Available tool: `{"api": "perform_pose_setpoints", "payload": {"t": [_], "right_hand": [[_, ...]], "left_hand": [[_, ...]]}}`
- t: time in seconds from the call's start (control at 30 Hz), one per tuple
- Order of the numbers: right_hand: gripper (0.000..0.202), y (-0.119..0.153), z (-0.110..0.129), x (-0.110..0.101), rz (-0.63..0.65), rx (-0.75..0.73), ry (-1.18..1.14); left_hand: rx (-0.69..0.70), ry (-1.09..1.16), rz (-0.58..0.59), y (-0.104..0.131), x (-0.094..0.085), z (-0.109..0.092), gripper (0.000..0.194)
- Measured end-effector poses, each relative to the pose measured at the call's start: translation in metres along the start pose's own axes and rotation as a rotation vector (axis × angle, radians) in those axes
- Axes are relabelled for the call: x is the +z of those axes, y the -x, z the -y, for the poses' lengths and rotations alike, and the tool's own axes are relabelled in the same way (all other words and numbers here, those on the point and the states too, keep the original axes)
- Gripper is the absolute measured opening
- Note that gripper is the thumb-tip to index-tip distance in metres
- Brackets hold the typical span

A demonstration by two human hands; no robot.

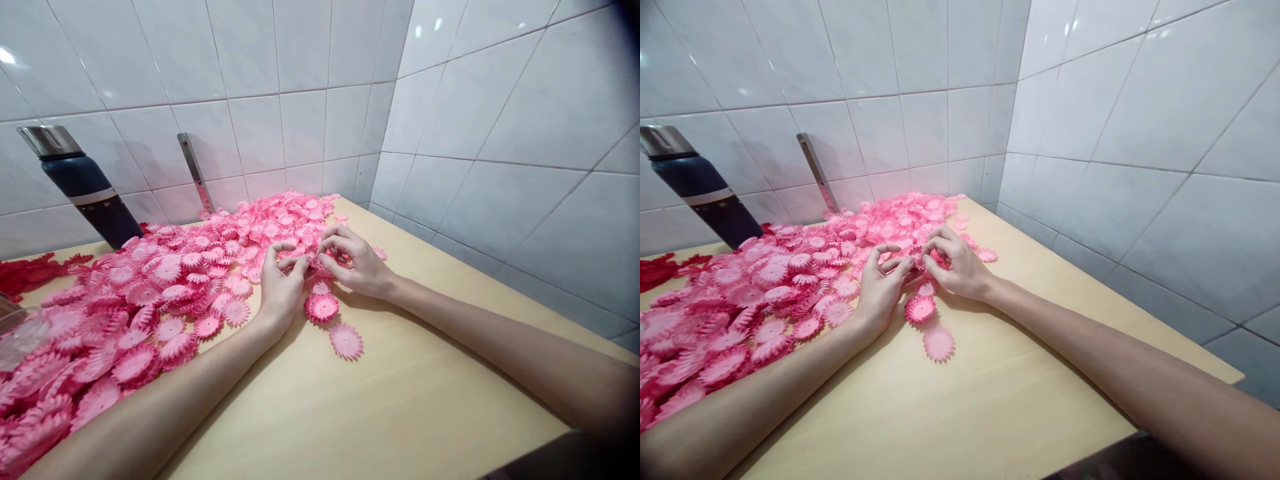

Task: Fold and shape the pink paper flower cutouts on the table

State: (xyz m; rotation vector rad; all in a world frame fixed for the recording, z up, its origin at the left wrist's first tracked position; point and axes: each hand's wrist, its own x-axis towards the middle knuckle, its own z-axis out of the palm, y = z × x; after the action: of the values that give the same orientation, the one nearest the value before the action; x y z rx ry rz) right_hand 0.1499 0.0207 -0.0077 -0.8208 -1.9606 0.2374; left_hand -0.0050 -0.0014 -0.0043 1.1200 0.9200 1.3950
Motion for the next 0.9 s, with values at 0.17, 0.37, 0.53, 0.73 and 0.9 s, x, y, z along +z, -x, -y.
{"api": "perform_pose_setpoints", "payload": {"t": [0.17,0.37,0.53,0.73,0.9], "right_hand": [[0.005,-0.001,-0.008,-0.001,-0.099,0.038,0.06],[0.005,-0.002,-0.016,-0.005,-0.203,0.11,0.084],[0.005,-0.001,-0.01,-0.006,-0.131,0.056,0.009],[0.008,0.001,-0.003,-0.008,-0.031,-0.037,-0.025],[0.016,0.001,-0.002,-0.005,-0.026,-0.025,0.014]], "left_hand": [[-0.013,0.082,-0.042,-0.002,0.0,0.0,0.029],[0.067,0.071,-0.045,-0.004,0.0,0.003,0.012],[0.03,0.059,-0.039,-0.003,0.001,-0.001,0.015],[0.117,-0.09,-0.041,-0.001,-0.004,0.001,0.022],[0.135,-0.125,0.0,-0.002,-0.005,0.003,0.023]]}}
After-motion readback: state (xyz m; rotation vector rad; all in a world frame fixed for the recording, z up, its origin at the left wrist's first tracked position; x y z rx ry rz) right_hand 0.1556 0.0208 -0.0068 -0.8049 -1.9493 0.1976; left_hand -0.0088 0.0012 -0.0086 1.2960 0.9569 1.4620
